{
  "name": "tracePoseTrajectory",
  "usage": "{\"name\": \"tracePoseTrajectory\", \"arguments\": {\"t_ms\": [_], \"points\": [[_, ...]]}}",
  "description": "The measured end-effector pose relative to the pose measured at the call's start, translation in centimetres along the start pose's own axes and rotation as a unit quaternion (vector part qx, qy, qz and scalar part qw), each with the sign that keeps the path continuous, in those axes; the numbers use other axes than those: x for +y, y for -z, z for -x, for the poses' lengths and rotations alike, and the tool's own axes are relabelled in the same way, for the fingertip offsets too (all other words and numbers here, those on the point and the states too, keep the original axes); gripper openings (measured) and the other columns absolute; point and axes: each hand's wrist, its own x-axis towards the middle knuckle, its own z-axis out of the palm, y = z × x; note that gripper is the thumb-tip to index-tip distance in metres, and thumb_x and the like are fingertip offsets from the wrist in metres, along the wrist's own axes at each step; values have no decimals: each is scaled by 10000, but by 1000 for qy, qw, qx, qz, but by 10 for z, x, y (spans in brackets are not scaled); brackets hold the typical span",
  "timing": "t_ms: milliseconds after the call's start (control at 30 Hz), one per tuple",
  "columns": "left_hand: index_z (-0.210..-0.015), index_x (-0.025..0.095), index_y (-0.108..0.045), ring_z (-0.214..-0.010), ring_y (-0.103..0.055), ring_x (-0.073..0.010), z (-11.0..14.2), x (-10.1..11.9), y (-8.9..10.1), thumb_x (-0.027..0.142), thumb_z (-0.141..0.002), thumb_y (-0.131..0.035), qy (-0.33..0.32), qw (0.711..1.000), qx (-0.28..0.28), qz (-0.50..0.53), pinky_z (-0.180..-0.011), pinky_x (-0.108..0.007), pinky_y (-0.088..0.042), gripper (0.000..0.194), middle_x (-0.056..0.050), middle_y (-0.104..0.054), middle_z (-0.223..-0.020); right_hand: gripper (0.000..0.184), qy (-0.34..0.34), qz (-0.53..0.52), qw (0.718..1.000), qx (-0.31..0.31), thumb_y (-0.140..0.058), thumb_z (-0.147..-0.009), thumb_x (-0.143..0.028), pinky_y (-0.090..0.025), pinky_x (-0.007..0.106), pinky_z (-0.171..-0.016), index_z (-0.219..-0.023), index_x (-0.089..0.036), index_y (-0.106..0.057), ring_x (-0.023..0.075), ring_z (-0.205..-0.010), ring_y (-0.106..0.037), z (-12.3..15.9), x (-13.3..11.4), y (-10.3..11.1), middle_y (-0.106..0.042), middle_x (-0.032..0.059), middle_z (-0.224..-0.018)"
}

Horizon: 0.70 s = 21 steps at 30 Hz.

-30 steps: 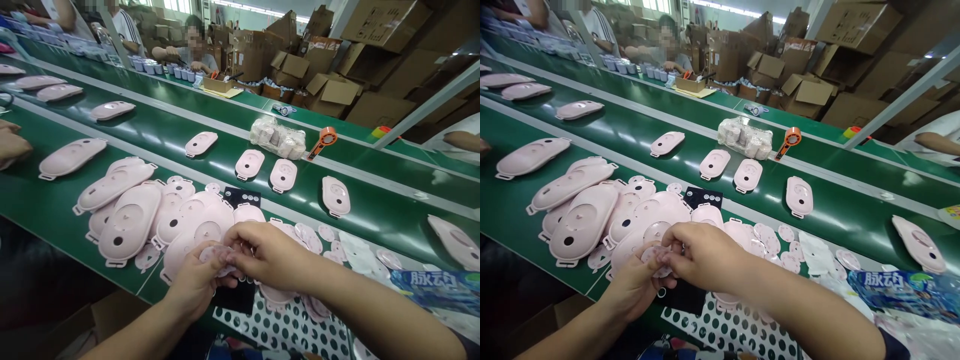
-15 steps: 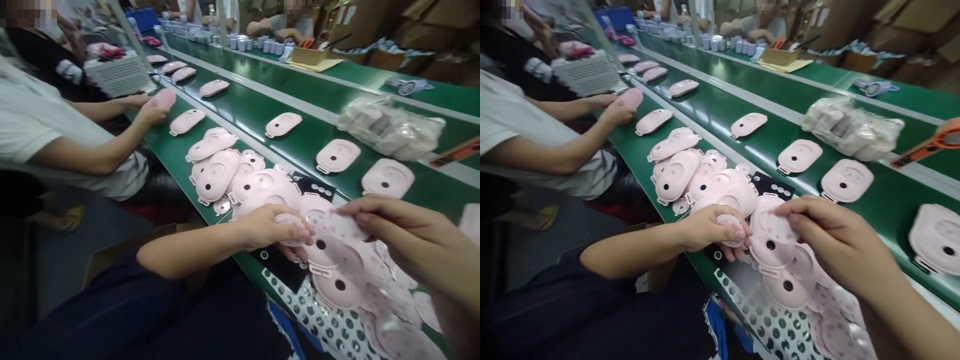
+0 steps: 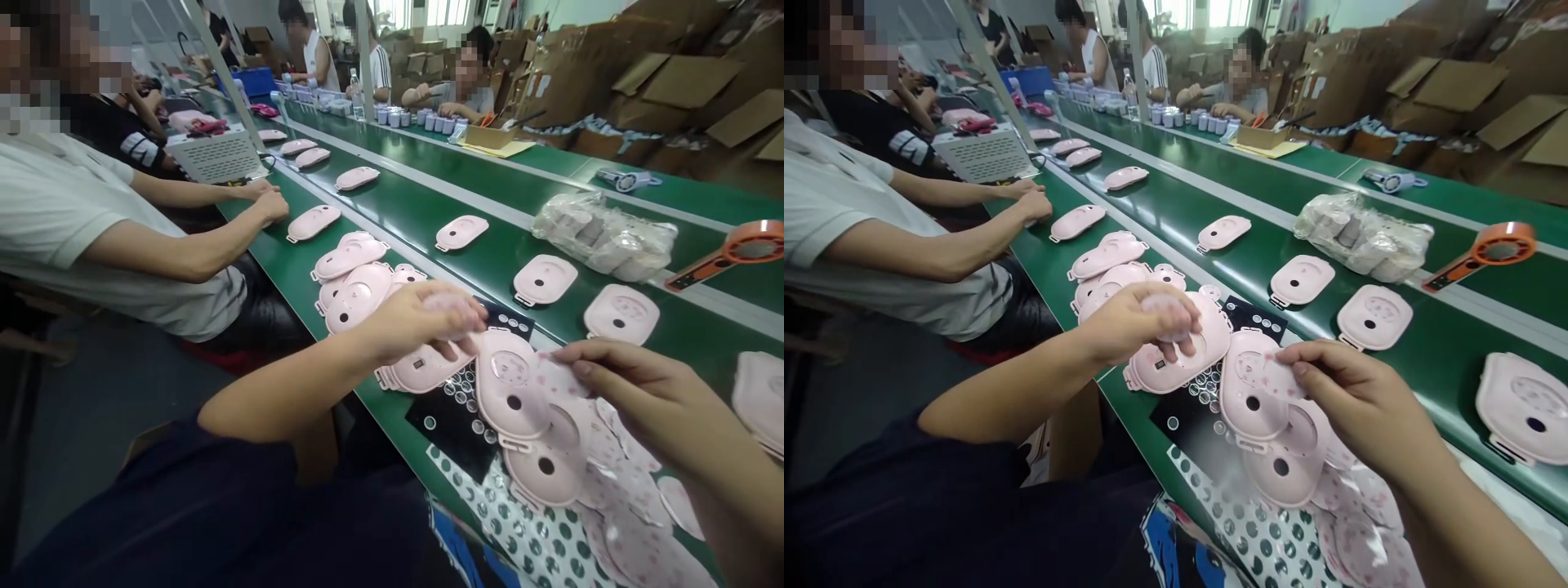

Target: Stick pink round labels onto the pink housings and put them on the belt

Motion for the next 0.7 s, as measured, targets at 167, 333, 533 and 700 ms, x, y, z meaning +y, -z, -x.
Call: {"name": "tracePoseTrajectory", "arguments": {"t_ms": [167,333,533,700], "points": [[-906,162,-626,-663,-675,-124,-15,-1,6,266,-818,-680,13,953,117,280,-506,-177,-526,146,0,-654,-823,368,-1,-5,1000,-22,-598,-777,-570,-462,311,-615,-917,-247,-703,204,-746,-586,3,1,-4,-672,55,-930],[-895,138,-624,-644,-670,-128,-24,0,6,215,-809,-687,37,943,140,300,-496,-177,-535,131,-11,-648,-807,317,9,20,1000,1,-586,-792,-508,-468,309,-620,-905,-238,-708,193,-702,-594,-2,5,2,-675,49,-843],[-783,160,-667,-574,-631,-138,-13,-9,-13,277,-627,-848,90,944,169,269,-442,-191,-515,266,4,-633,-724,268,-38,129,980,148,-517,-852,-252,-478,362,-768,-1051,-184,-685,200,-785,-609,-69,45,26,-679,60,-942],[-723,163,-685,-514,-612,-152,-2,-30,-54,369,-629,-841,203,930,57,302,-429,-219,-506,275,-34,-646,-667,173,-68,149,978,129,-555,-917,-177,-504,339,-836,-1059,-149,-651,163,-877,-620,-155,84,35,-656,59,-1022]]}}
